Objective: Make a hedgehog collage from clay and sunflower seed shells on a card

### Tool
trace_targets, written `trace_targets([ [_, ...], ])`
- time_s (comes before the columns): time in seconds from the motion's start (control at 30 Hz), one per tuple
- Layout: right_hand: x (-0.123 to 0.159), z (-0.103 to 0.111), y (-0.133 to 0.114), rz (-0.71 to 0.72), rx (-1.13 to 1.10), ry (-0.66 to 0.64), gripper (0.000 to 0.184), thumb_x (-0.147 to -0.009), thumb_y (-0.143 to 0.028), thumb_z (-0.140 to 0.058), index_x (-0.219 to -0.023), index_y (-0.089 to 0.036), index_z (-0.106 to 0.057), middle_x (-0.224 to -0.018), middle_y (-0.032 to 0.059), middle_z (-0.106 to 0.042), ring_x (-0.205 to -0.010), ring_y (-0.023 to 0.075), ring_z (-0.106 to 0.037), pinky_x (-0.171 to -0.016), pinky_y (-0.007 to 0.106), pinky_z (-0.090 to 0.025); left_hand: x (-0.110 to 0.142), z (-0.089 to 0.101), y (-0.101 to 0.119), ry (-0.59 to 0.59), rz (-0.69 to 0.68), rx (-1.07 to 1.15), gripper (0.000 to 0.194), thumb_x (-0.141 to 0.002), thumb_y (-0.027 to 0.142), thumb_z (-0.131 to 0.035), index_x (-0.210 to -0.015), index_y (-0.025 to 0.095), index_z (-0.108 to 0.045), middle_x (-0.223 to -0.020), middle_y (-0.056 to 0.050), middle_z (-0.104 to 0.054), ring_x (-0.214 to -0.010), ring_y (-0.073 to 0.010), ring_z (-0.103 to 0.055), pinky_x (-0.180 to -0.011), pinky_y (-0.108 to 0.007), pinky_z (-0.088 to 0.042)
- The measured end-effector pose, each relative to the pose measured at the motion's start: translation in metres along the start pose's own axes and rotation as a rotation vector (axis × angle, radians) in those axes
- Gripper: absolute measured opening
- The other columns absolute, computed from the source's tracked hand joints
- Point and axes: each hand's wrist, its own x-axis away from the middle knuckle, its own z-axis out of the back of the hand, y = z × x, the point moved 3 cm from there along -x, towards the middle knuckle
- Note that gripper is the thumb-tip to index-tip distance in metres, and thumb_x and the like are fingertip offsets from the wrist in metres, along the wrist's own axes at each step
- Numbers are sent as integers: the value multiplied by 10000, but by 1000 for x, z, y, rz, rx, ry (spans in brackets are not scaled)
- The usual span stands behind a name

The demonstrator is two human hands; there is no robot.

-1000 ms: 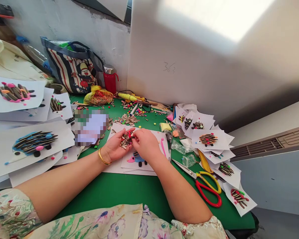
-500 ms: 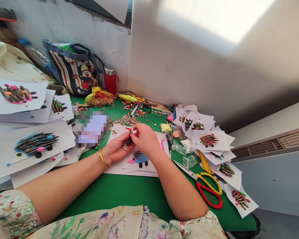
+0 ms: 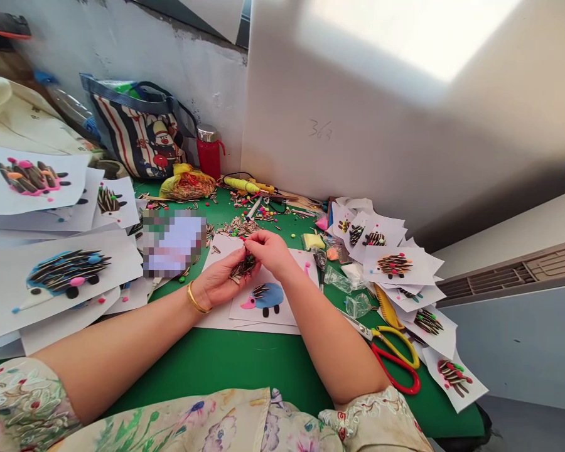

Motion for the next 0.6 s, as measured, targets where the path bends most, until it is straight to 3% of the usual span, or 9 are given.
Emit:
trace_targets([
  [0.17, -1, -4, 10, -170, -272, -25, 207, -614, -312, -712, -709, -195, -570, -569, -64, -510, -497, 79, -450, -456, 198, -333, 0, 0, 0, -45, 7, -14, 196, -977, 106, -473, -974, 117, -669, -942, -83, -711, -840, -134, -696, -819, -262, -582],
  [0.27, -6, 3, 13, -166, -330, 58, 246, -618, -350, -717, -729, -206, -551, -579, -70, -479, -504, 82, -443, -452, 200, -325, 0, 1, 1, -21, 25, -14, 199, -975, 106, -474, -912, 109, -663, -871, -81, -705, -819, -138, -698, -805, -261, -587],
  [0.33, -12, 13, 14, -91, -248, 145, 275, -648, -413, -716, -733, -212, -548, -586, -72, -465, -501, 81, -413, -455, 207, -314, 0, 1, 1, 12, 40, 0, 200, -973, 109, -480, -873, 100, -653, -836, -84, -698, -802, -140, -697, -803, -266, -591],
  [0.47, -21, 34, 15, 43, 141, 249, 327, -743, -510, -650, -674, -202, -565, -567, -59, -477, -505, 90, -384, -484, 233, -317, 2, -1, 3, 39, 69, 32, 199, -980, 137, -478, -887, 93, -648, -847, -100, -697, -798, -145, -696, -801, -275, -595],
  [0.6, -16, 37, 13, 107, 335, 209, 228, -775, -339, -594, -931, -194, -675, -703, -33, -597, -604, 118, -497, -569, 248, -399, 2, -2, 3, 18, 80, 44, 237, -994, 218, -483, -872, 98, -648, -844, -102, -695, -809, -156, -697, -810, -295, -594],
])
